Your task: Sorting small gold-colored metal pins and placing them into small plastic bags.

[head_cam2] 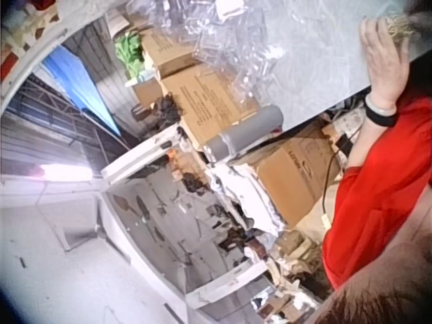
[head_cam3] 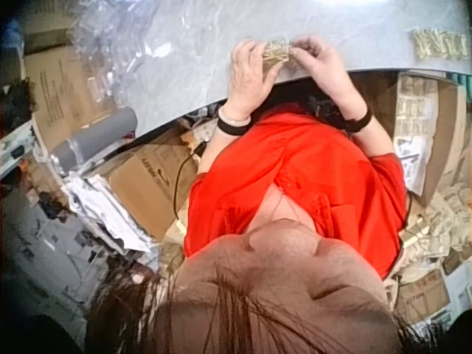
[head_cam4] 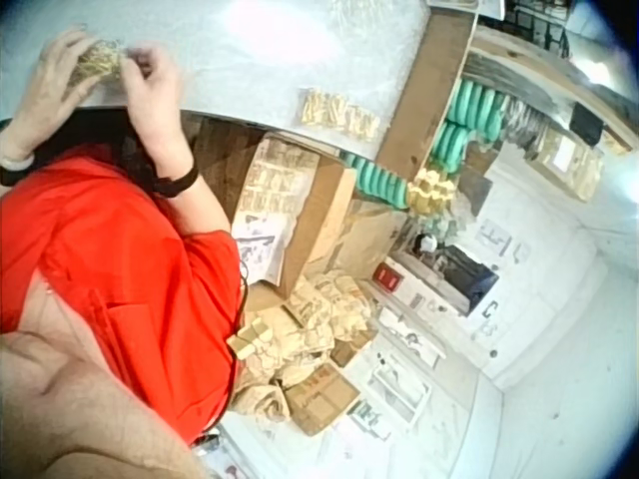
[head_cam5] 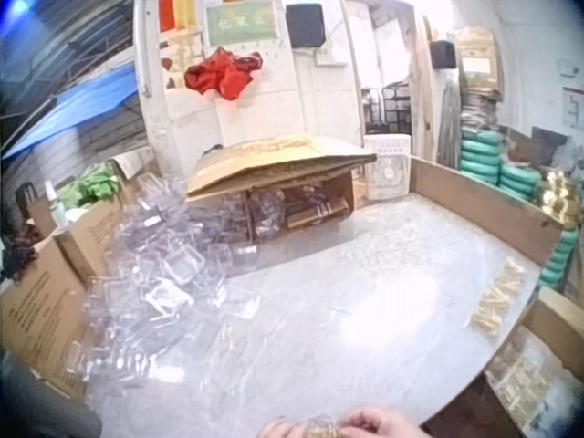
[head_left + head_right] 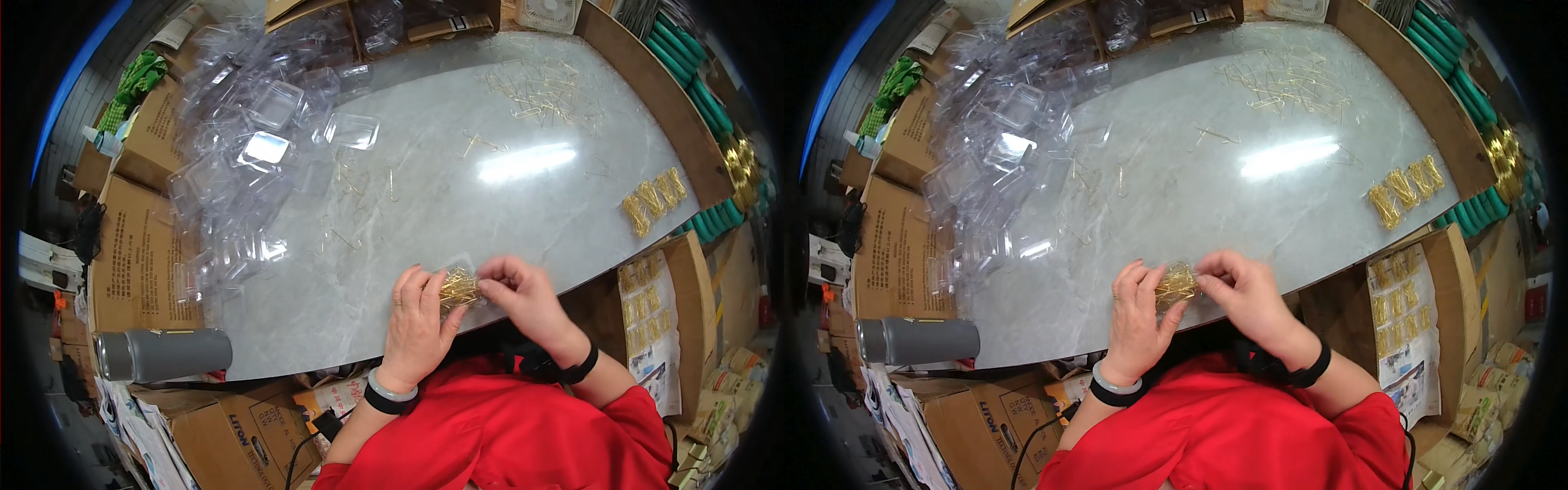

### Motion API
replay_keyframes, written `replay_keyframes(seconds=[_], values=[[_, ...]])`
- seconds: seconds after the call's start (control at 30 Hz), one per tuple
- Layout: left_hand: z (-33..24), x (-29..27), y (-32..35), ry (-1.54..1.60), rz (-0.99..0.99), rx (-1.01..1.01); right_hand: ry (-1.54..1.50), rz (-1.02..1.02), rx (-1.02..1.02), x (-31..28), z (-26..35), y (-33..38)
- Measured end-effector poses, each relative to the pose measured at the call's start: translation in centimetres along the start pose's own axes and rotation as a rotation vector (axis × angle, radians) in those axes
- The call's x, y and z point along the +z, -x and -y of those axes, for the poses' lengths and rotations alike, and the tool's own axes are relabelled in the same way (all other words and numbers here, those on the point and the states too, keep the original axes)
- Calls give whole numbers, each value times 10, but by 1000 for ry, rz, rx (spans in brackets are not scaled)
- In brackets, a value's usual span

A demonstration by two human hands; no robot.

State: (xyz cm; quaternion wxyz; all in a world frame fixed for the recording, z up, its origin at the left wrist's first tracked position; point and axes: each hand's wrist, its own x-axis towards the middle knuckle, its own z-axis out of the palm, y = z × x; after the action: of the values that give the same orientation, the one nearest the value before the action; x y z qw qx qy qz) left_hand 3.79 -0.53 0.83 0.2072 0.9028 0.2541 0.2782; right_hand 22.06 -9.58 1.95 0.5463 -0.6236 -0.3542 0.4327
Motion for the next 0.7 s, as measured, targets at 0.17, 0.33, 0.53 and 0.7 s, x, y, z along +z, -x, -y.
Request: replay_keyframes(seconds=[0.17,0.33,0.53,0.7], values=[[-2,-1,-1,8,-19,-8,419,-116,-455,6,7,10],[-1,1,-1,9,-3,7,644,-208,-666,5,-2,8],[-3,0,1,-36,8,5,874,-294,-806,15,-2,-1],[-2,3,2,0,-15,11,735,-336,-740,17,0,8]])
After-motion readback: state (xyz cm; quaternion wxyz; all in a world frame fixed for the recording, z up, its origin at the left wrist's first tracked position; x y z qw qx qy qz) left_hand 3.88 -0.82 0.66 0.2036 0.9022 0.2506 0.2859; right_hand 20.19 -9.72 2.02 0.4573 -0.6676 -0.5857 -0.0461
